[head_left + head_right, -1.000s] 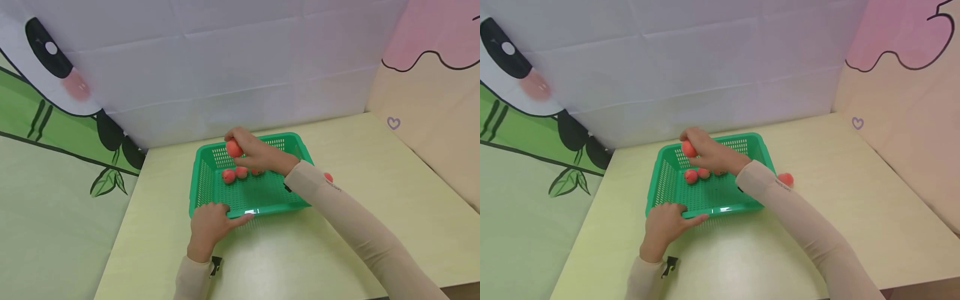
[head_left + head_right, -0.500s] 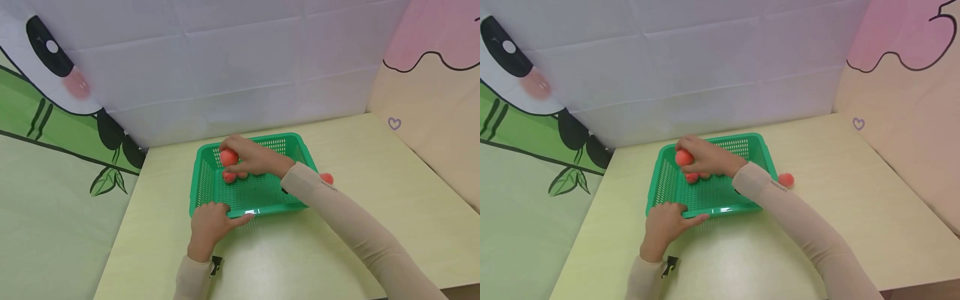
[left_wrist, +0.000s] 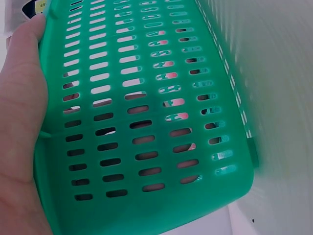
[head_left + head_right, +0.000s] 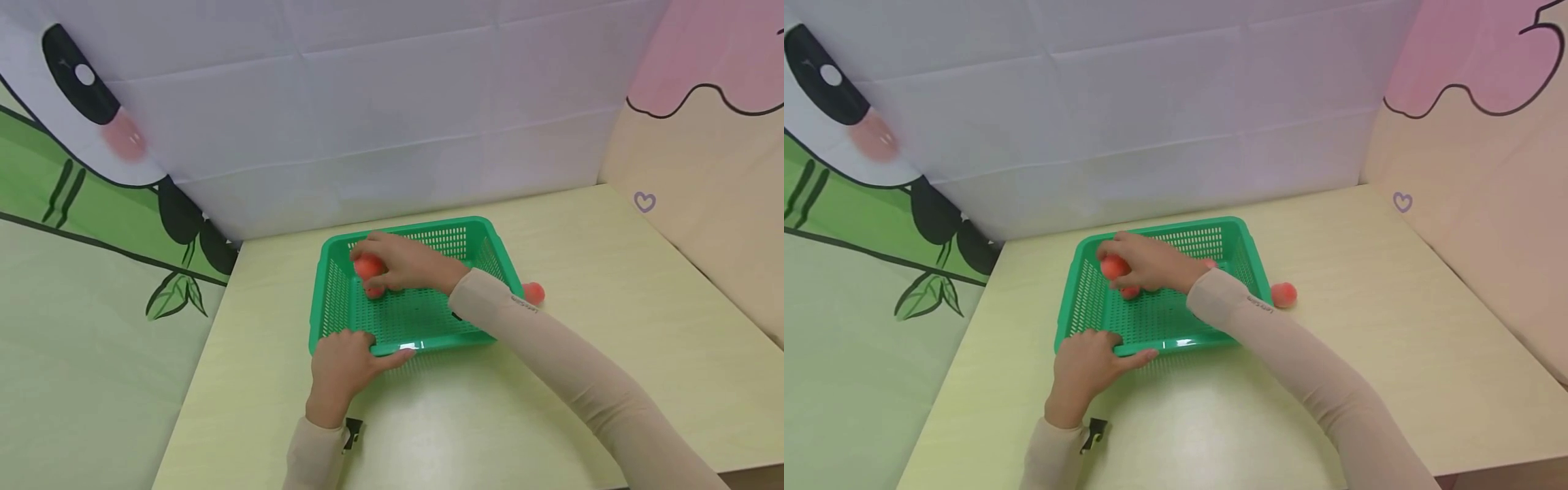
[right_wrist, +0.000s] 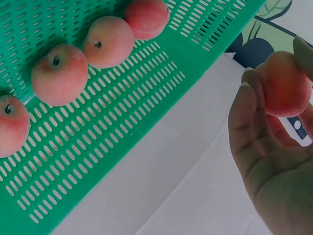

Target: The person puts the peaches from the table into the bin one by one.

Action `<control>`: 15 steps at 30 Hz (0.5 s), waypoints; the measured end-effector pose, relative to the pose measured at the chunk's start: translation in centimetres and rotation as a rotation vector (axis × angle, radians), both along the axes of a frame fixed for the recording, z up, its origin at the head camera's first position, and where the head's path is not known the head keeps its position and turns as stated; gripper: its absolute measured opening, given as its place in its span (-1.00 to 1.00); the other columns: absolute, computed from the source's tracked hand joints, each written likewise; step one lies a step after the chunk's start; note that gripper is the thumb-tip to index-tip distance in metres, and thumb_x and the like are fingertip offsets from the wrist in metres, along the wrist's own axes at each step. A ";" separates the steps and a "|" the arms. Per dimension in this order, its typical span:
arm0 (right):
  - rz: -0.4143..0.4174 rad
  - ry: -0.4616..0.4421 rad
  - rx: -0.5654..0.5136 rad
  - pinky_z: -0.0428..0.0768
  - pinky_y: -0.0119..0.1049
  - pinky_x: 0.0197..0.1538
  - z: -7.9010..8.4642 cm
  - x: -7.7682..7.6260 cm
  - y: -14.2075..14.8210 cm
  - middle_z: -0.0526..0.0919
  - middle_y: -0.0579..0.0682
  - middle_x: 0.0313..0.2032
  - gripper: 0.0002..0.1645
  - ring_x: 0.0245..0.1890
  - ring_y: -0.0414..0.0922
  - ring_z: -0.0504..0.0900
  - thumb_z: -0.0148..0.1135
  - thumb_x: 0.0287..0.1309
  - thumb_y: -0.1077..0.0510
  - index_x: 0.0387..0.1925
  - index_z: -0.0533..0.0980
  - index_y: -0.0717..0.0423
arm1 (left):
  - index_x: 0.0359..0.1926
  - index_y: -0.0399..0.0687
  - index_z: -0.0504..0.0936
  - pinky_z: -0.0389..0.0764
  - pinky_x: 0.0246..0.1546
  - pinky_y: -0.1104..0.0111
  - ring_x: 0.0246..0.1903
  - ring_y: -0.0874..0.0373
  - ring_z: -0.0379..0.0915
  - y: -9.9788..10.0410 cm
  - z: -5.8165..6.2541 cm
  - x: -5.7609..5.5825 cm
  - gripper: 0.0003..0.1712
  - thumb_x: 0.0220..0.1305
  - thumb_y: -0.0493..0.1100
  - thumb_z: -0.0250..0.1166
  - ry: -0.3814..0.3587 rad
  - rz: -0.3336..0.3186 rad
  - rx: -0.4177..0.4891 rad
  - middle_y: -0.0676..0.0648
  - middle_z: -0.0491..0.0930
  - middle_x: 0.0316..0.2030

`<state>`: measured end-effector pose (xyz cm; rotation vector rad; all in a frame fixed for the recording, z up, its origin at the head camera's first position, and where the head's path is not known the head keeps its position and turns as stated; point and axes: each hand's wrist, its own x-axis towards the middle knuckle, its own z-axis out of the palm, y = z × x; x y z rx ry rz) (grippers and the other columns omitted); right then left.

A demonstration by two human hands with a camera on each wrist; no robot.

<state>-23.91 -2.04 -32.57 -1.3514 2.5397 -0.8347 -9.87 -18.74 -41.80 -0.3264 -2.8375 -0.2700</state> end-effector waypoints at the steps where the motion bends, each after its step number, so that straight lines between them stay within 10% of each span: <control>1: 0.011 0.000 0.004 0.62 -0.24 0.03 -0.1 0.0 -0.1 0.52 -0.06 0.19 -0.44 0.02 -0.13 0.59 0.47 0.36 0.09 0.33 0.55 -0.04 | -0.76 0.16 0.02 -0.15 -0.66 0.39 -0.66 0.29 -0.27 0.0 0.0 0.0 -0.04 0.09 0.74 0.24 0.004 -0.001 0.001 0.18 -0.14 -0.73; 15: 0.099 -0.054 0.038 0.58 -0.30 0.13 -1.6 -0.3 -0.8 0.42 0.02 0.24 -0.43 0.10 -0.10 0.56 0.27 0.36 0.28 0.38 0.55 0.00 | -0.75 0.15 0.01 -0.17 -0.64 0.39 -0.66 0.31 -0.29 0.0 0.1 -0.1 -0.03 0.12 0.80 0.13 0.006 -0.007 0.000 0.19 -0.15 -0.74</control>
